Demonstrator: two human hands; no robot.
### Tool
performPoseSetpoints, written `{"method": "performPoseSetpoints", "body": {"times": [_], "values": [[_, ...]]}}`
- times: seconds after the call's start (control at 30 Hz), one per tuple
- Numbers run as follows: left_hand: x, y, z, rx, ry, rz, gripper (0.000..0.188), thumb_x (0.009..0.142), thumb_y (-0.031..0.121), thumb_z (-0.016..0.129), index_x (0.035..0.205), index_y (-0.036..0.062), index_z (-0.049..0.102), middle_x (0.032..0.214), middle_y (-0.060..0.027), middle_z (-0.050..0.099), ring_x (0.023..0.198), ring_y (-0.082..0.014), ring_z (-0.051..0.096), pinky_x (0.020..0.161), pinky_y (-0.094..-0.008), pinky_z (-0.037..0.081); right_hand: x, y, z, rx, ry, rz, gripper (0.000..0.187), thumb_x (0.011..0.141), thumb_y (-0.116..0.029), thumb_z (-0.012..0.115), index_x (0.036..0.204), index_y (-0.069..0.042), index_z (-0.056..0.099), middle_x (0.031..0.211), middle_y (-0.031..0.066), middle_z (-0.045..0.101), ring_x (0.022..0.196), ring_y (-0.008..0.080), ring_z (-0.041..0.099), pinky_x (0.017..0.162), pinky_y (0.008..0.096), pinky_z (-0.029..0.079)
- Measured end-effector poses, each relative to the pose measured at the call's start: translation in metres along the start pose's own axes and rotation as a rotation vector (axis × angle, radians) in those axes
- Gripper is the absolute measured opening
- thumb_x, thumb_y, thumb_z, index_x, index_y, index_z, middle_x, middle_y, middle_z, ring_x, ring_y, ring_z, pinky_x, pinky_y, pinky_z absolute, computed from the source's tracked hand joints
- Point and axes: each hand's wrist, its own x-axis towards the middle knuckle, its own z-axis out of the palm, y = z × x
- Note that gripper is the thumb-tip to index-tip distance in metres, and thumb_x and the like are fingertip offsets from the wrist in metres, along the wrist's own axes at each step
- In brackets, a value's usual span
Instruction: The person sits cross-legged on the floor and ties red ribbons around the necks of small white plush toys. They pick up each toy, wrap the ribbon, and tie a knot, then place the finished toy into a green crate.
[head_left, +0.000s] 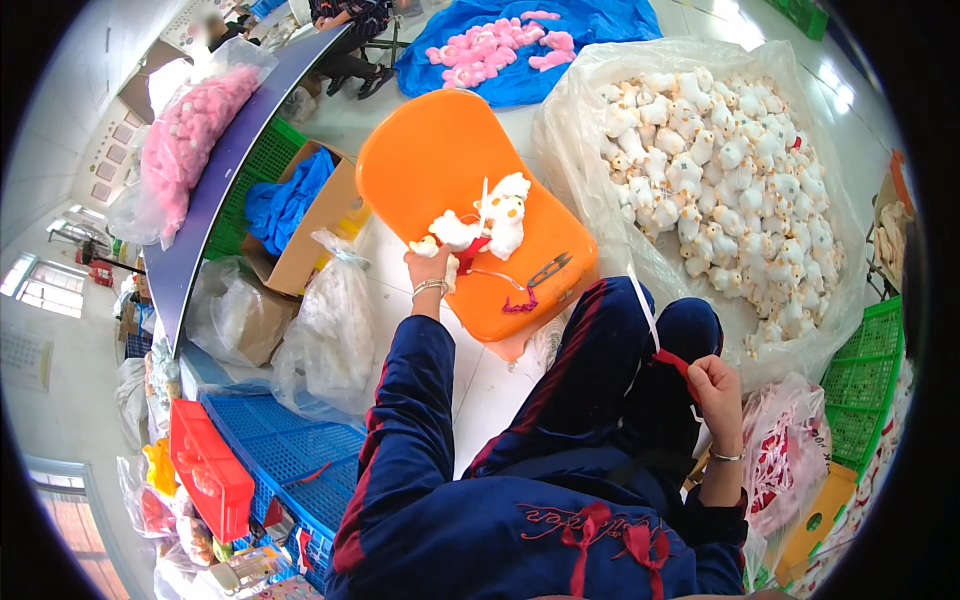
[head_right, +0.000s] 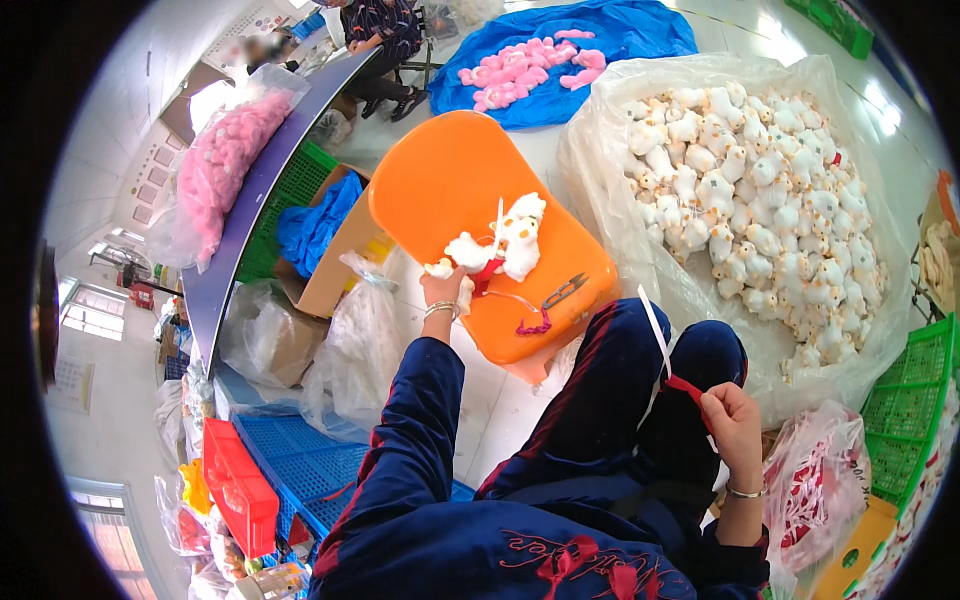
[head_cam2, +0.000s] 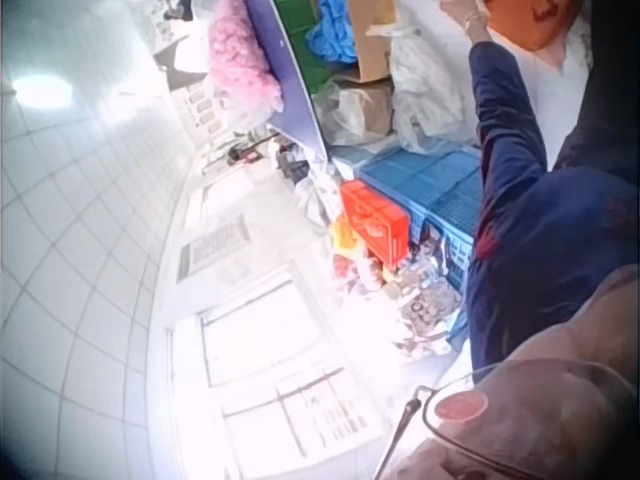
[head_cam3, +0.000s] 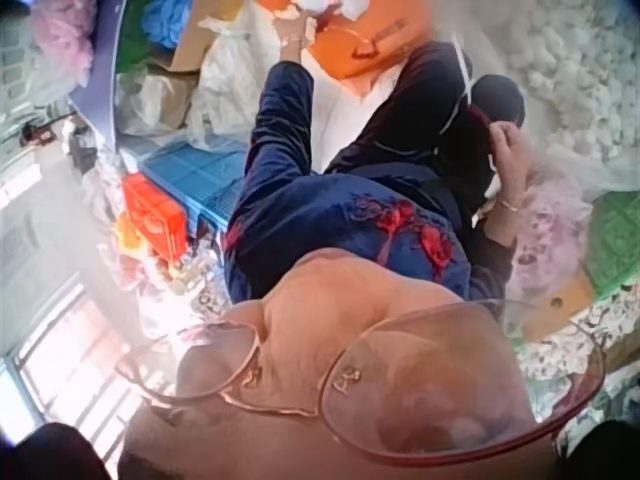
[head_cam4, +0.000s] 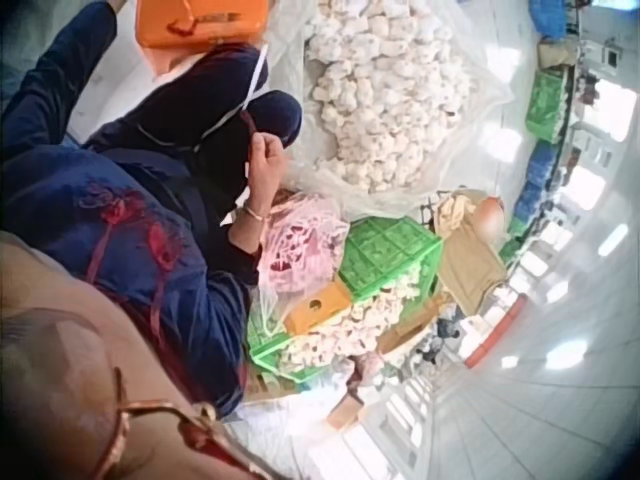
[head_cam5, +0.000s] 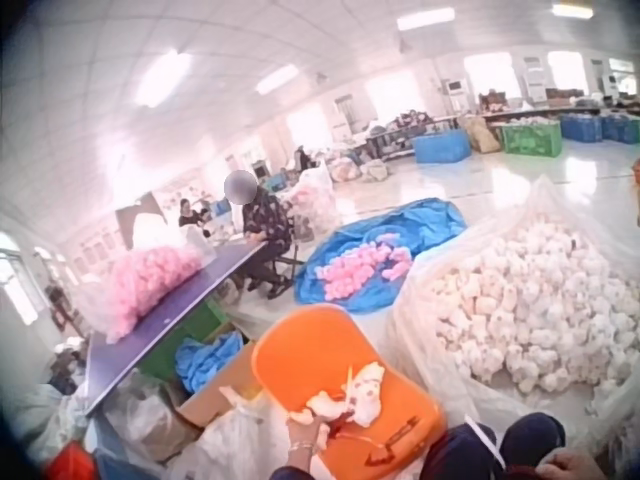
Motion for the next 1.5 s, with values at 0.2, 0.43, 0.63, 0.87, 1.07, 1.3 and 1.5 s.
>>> {"method": "performPoseSetpoints", "body": {"times": [0.2, 0.43, 0.63, 0.87, 1.07, 1.3, 1.5], "values": [[-0.023, -0.019, -0.038, -0.096, 0.031, 0.085, 0.074, 0.075, 0.032, 0.085, 0.122, -0.0138, 0.052, 0.11, -0.0254, 0.07, 0.101, -0.0331, 0.071, 0.089, -0.0395, 0.057, -0.009, 0.0, -0.018, 0.1, 0.008, -0.094, 0.013, 0.101, -0.012, 0.065, 0.091, -0.004, 0.062, 0.077, -0.0078, 0.054, 0.065, 0.0011, 0.046, 0.057, 0.0186, 0.035], [-0.185, 0.061, -0.119, -0.434, -0.654, 0.35, 0.058, 0.085, 0.017, 0.083, 0.132, 0.0011, 0.053, 0.119, -0.009, 0.068, 0.106, -0.0173, 0.067, 0.092, -0.0324, 0.057, -0.025, -0.026, 0.007, -0.236, 0.175, -0.371, 0.01, 0.098, -0.008, 0.066, 0.091, 0.0, 0.065, 0.075, -0.0056, 0.055, 0.069, 0.0035, 0.048, 0.061, 0.0214, 0.04], [-0.345, 0.106, -0.109, -0.323, -1.586, 0.72, 0.065, 0.079, 0.015, 0.086, 0.131, 0.0081, 0.049, 0.129, -0.0103, 0.057, 0.118, -0.0177, 0.058, 0.099, -0.0326, 0.049, -0.044, -0.027, 0.056, -0.592, -0.542, -0.341, 0.016, 0.086, -0.014, 0.075, 0.099, -0.004, 0.074, 0.09, 0.0154, 0.074, 0.082, 0.0305, 0.073, 0.076, 0.0387, 0.056], [-0.365, 0.1, -0.096, -0.544, -1.439, 0.825, 0.051, 0.078, 0.007, 0.085, 0.109, 0.0106, 0.044, 0.135, -0.0159, 0.055, 0.118, -0.0304, 0.057, 0.1, -0.0377, 0.048, -0.079, 0.002, 0.06, -0.25, -0.314, -0.328, 0.014, 0.086, -0.011, 0.074, 0.094, -0.002, 0.068, 0.084, 0.0111, 0.066, 0.076, 0.0264, 0.067, 0.07, 0.0325, 0.051], [-0.369, 0.082, -0.082, -0.377, -1.377, 1.111, 0.046, 0.076, 0.007, 0.085, 0.107, 0.01, 0.051, 0.128, -0.019, 0.058, 0.117, -0.0362, 0.058, 0.099, -0.04, 0.047, -0.079, -0.004, 0.04, -0.551, -0.403, -0.505, 0.008, 0.087, -0.003, 0.061, 0.094, -0.001, 0.062, 0.089, 0.0156, 0.057, 0.084, 0.0375, 0.062, 0.073, 0.0436, 0.05], [-0.368, 0.062, -0.09, -0.693, -1.422, 0.475, 0.07, 0.069, -0.002, 0.088, 0.121, 0.0084, 0.043, 0.123, -0.0119, 0.053, 0.121, -0.0225, 0.057, 0.099, -0.0355, 0.051, -0.095, 0.002, 0.049, -0.362, -0.257, -0.478, 0.012, 0.094, -0.005, 0.065, 0.105, -0.002, 0.068, 0.093, 0.0128, 0.063, 0.083, 0.0307, 0.065, 0.073, 0.0359, 0.052], [-0.36, 0.068, -0.098, -0.272, -1.375, 0.596, 0.072, 0.066, 0.011, 0.095, 0.123, 0.007, 0.05, 0.116, -0.0051, 0.058, 0.104, -0.0137, 0.06, 0.093, -0.0293, 0.051, -0.099, 0.001, 0.059, -0.31, -0.201, -0.492, 0.011, 0.094, -0.005, 0.066, 0.105, -0.002, 0.068, 0.094, 0.0126, 0.063, 0.082, 0.0294, 0.066, 0.073, 0.0356, 0.053]]}}
